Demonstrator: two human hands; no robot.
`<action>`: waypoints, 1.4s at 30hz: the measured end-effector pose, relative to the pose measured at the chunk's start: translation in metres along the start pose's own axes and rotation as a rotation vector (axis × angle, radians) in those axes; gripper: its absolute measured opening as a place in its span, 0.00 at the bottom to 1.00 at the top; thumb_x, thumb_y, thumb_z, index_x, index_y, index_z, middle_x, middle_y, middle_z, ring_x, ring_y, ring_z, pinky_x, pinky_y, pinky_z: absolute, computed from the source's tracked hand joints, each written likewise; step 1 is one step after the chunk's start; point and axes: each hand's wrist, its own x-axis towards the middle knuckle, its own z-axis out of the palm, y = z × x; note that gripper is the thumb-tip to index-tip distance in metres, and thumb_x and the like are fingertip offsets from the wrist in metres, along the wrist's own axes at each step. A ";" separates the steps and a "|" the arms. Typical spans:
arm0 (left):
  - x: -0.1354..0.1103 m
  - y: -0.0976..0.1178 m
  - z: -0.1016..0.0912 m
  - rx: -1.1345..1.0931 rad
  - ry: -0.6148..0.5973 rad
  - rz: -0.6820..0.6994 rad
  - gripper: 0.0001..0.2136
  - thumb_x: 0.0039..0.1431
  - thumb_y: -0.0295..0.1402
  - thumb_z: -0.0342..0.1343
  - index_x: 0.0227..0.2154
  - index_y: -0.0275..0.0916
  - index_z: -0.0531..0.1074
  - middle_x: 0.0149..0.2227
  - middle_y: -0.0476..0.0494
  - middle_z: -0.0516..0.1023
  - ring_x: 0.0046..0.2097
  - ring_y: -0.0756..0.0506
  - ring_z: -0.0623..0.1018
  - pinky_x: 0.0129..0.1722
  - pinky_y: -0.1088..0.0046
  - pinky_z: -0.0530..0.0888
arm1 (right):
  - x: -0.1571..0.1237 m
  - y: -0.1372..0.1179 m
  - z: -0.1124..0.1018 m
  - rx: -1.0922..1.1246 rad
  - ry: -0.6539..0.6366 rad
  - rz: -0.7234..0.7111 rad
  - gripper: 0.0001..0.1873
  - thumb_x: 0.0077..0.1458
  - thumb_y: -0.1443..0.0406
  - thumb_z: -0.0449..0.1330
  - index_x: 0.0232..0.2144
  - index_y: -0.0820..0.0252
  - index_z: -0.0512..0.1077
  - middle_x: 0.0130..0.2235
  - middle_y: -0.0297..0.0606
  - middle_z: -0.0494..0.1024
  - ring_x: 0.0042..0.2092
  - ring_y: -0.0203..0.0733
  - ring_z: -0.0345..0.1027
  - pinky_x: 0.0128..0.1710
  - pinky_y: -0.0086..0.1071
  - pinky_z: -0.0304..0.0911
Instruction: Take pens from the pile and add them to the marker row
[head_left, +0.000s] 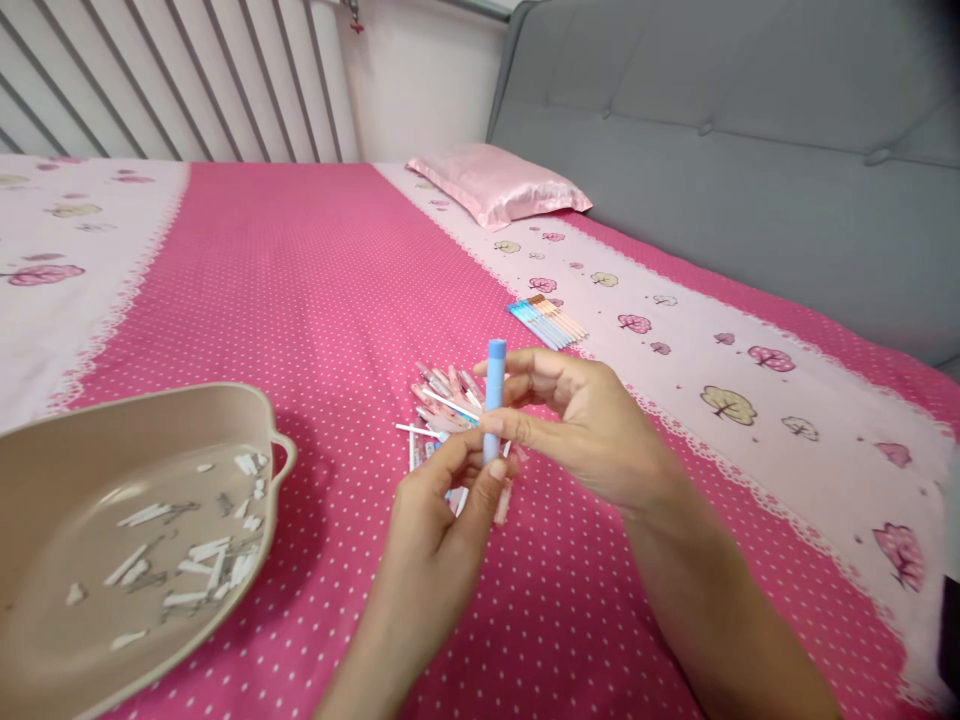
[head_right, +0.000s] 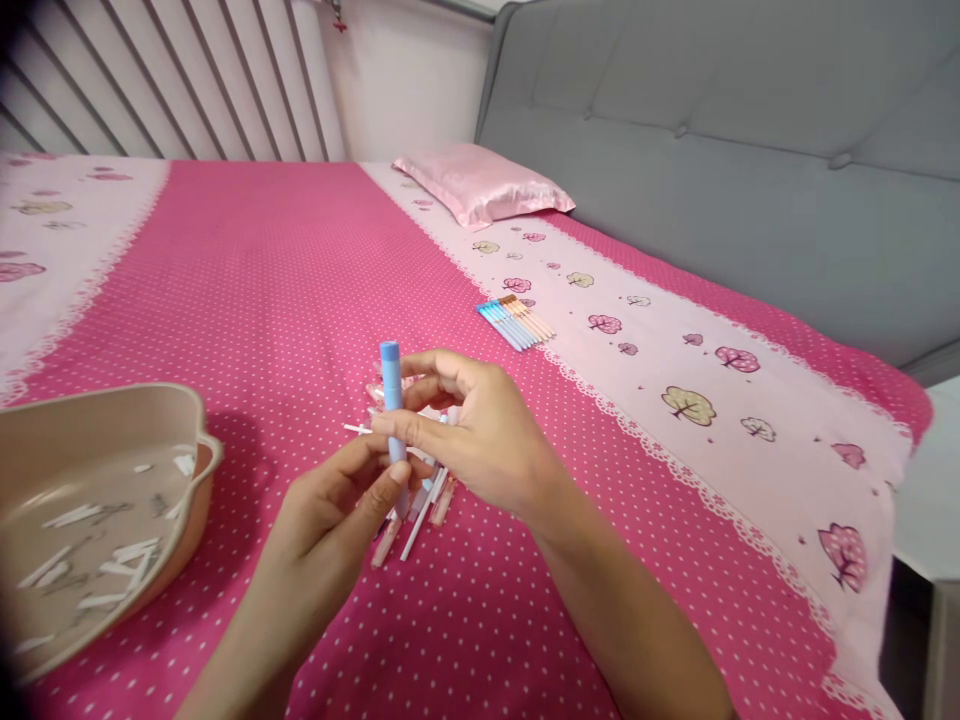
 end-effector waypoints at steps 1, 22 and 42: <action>0.000 0.000 0.000 0.007 0.003 -0.002 0.09 0.60 0.37 0.52 0.39 0.39 0.72 0.27 0.50 0.69 0.30 0.50 0.67 0.34 0.73 0.68 | 0.000 0.000 0.000 -0.008 0.005 -0.004 0.17 0.45 0.66 0.67 0.40 0.59 0.72 0.33 0.34 0.75 0.35 0.37 0.72 0.35 0.31 0.70; -0.002 0.003 -0.001 -0.045 -0.041 -0.055 0.11 0.62 0.40 0.49 0.40 0.40 0.71 0.30 0.49 0.71 0.31 0.50 0.67 0.34 0.73 0.67 | -0.001 -0.002 -0.003 0.260 -0.261 0.080 0.17 0.59 0.69 0.55 0.50 0.58 0.65 0.48 0.41 0.76 0.42 0.39 0.73 0.36 0.32 0.71; 0.000 0.000 0.001 -0.049 -0.043 -0.003 0.08 0.60 0.39 0.51 0.32 0.40 0.68 0.27 0.51 0.65 0.30 0.51 0.64 0.32 0.74 0.65 | 0.002 0.002 0.000 0.207 -0.067 0.065 0.21 0.46 0.67 0.68 0.44 0.57 0.69 0.33 0.30 0.74 0.33 0.32 0.72 0.31 0.26 0.69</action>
